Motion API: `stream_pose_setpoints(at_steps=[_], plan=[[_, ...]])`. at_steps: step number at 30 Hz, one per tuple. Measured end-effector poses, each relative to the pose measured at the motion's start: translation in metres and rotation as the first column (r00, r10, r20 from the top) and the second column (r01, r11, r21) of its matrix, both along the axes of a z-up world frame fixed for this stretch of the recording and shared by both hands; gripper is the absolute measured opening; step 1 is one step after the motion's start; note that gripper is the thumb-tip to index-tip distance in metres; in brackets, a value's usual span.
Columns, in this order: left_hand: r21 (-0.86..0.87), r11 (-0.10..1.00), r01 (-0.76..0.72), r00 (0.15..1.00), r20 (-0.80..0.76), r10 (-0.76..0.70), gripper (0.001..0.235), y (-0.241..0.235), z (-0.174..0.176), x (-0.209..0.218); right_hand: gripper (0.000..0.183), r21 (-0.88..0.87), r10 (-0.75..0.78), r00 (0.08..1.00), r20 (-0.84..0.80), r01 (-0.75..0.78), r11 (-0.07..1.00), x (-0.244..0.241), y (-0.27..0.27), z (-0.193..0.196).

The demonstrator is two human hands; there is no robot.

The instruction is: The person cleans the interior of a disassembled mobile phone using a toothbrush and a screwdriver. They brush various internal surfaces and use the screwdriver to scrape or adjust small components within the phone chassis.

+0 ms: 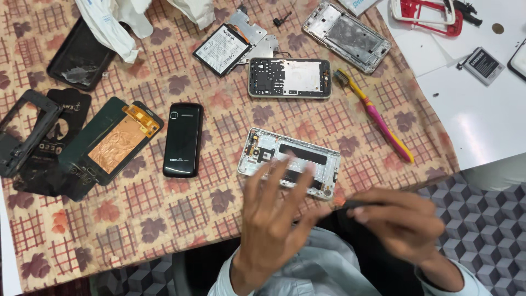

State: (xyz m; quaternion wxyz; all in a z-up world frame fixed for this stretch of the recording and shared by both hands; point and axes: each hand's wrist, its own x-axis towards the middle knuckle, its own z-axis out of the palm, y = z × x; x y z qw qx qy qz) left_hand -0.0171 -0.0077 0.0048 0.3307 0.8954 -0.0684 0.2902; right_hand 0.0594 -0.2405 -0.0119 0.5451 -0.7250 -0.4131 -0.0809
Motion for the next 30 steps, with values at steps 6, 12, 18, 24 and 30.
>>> stream_pose_setpoints(at_steps=[6, 12, 18, 24, 30], plan=[[-0.184, 0.954, 0.238, 0.971, 0.051, -0.232, 0.012, -0.004, 0.004, -0.012, 0.018, -0.025, 0.105, 0.994, 0.021, -0.105, 0.994, -0.011, 0.010, 0.008], [-0.069, 0.963, 0.259, 0.966, 0.024, -0.258, 0.025, -0.002, 0.005, -0.014, 0.016, -0.015, 0.144, 0.985, 0.090, -0.143, 0.990, -0.006, -0.004, 0.012], [-0.228, 0.968, 0.102, 0.994, -0.018, -0.109, 0.011, 0.020, 0.014, -0.023, 0.014, -0.038, -0.071, 0.992, 0.104, 0.075, 0.996, 0.006, -0.039, 0.018], [-0.195, 0.978, 0.077, 0.996, -0.020, -0.083, 0.037, 0.021, 0.013, -0.021, 0.027, -0.255, -0.431, 0.856, 0.286, 0.501, 0.827, 0.063, -0.045, 0.022], [-0.117, 0.989, -0.092, 0.996, -0.008, 0.092, 0.049, 0.023, 0.010, -0.018, 0.031, -0.410, -0.404, 0.765, 0.501, 0.621, 0.668, 0.131, -0.029, 0.017]])
